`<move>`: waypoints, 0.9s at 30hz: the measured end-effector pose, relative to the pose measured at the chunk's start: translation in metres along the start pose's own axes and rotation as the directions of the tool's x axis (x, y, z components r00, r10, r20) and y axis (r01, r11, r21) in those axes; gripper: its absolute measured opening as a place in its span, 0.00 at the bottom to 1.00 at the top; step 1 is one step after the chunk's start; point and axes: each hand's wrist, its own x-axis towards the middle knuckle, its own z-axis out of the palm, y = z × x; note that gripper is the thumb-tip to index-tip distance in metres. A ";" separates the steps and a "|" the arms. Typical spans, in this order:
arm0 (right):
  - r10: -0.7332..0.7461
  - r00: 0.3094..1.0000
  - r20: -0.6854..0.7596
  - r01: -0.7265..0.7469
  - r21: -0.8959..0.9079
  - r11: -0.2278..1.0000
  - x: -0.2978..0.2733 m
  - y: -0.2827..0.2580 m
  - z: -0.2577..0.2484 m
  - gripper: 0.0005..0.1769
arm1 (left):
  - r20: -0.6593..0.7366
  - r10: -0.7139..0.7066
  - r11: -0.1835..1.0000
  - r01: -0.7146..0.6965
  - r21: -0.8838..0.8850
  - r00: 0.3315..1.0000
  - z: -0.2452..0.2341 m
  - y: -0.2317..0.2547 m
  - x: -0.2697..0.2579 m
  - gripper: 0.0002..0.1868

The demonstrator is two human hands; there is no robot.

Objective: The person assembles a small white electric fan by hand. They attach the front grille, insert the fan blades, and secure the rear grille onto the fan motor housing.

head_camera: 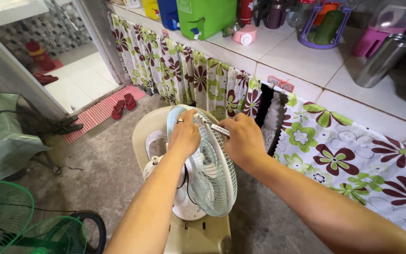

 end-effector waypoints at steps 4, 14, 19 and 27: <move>0.261 0.906 0.334 -0.229 -0.131 0.965 0.003 -0.011 -0.003 0.19 | 0.021 0.005 0.999 -0.005 0.040 1.000 0.001 0.002 0.001 0.21; 0.222 0.925 0.309 -0.193 -0.121 0.974 -0.011 -0.007 0.008 0.27 | 0.075 -0.103 0.994 0.100 0.042 0.992 -0.002 0.007 0.002 0.28; 0.236 0.928 0.287 -0.236 -0.037 0.971 -0.025 0.002 0.011 0.30 | 0.008 0.012 1.000 -0.013 0.016 1.000 0.003 0.003 -0.001 0.39; 0.387 0.828 0.407 -0.496 0.206 0.844 -0.083 -0.002 -0.008 0.22 | -0.122 0.086 0.996 -0.087 -0.003 0.989 0.027 -0.007 -0.005 0.41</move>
